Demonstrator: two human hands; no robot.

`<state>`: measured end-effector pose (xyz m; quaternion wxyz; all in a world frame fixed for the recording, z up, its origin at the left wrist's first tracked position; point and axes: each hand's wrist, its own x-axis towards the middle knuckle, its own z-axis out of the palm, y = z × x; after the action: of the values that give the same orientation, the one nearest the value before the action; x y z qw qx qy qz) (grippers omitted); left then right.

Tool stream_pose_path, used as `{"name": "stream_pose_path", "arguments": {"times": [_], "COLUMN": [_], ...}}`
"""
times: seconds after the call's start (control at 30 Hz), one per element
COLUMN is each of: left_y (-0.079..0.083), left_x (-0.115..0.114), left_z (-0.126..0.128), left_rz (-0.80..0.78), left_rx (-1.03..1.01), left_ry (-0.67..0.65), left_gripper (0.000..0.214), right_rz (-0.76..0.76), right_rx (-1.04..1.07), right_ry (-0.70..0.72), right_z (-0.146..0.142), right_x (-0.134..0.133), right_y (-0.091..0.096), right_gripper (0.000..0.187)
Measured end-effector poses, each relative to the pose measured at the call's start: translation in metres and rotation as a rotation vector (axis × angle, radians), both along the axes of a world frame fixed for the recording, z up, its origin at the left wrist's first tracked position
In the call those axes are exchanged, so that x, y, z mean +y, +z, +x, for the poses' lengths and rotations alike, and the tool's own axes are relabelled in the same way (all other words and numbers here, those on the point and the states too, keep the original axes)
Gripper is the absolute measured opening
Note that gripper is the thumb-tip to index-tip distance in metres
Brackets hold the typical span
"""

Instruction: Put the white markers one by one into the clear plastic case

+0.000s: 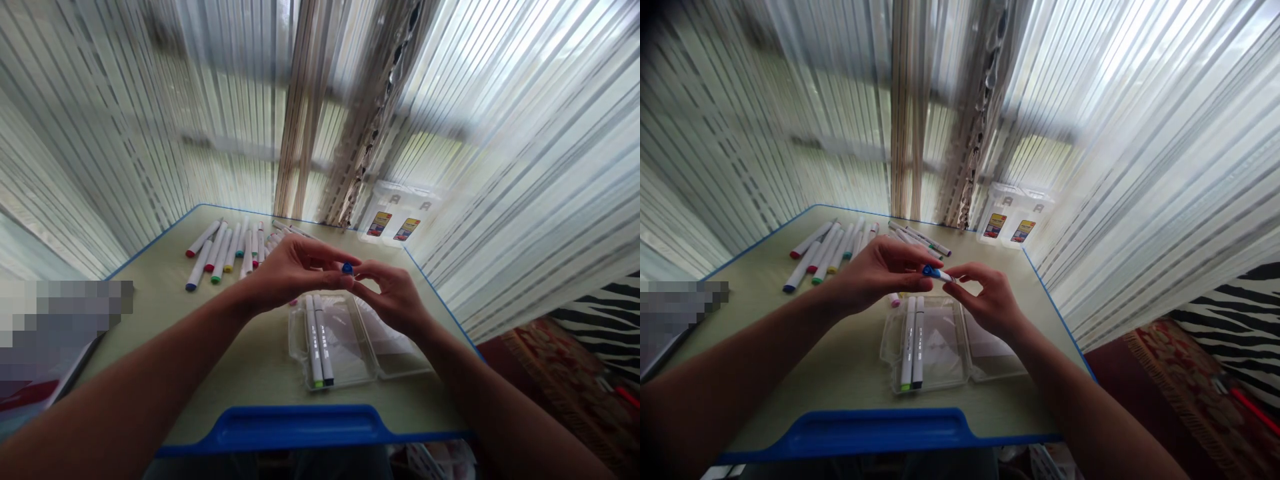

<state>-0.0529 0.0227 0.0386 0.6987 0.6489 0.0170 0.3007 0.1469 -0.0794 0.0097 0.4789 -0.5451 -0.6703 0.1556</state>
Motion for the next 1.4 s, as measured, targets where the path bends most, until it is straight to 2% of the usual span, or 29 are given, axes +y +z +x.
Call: {"name": "stream_pose_path", "arguments": {"times": [0.17,0.83,1.4], "left_y": [0.0005,-0.0025,-0.0049], "left_x": [0.0000,0.0033,0.0044], "left_z": [0.0002,0.0003,-0.0002], "left_rz": [-0.033,0.009,-0.010], "left_rx": [-0.002,0.029,0.014], "left_ry": [-0.057,0.028,0.027], "left_gripper": [0.025,0.029,0.027], "right_rz": [0.002,0.004,-0.013], "right_rx": [0.009,-0.015,-0.028], "right_ry": [0.009,0.007,0.021], "right_z": [0.0001,-0.0013,-0.0011], "right_x": [0.0002,-0.0007,-0.0013], "right_y": [0.0007,0.0016,0.0020], "right_gripper": [0.017,0.015,0.016]}}
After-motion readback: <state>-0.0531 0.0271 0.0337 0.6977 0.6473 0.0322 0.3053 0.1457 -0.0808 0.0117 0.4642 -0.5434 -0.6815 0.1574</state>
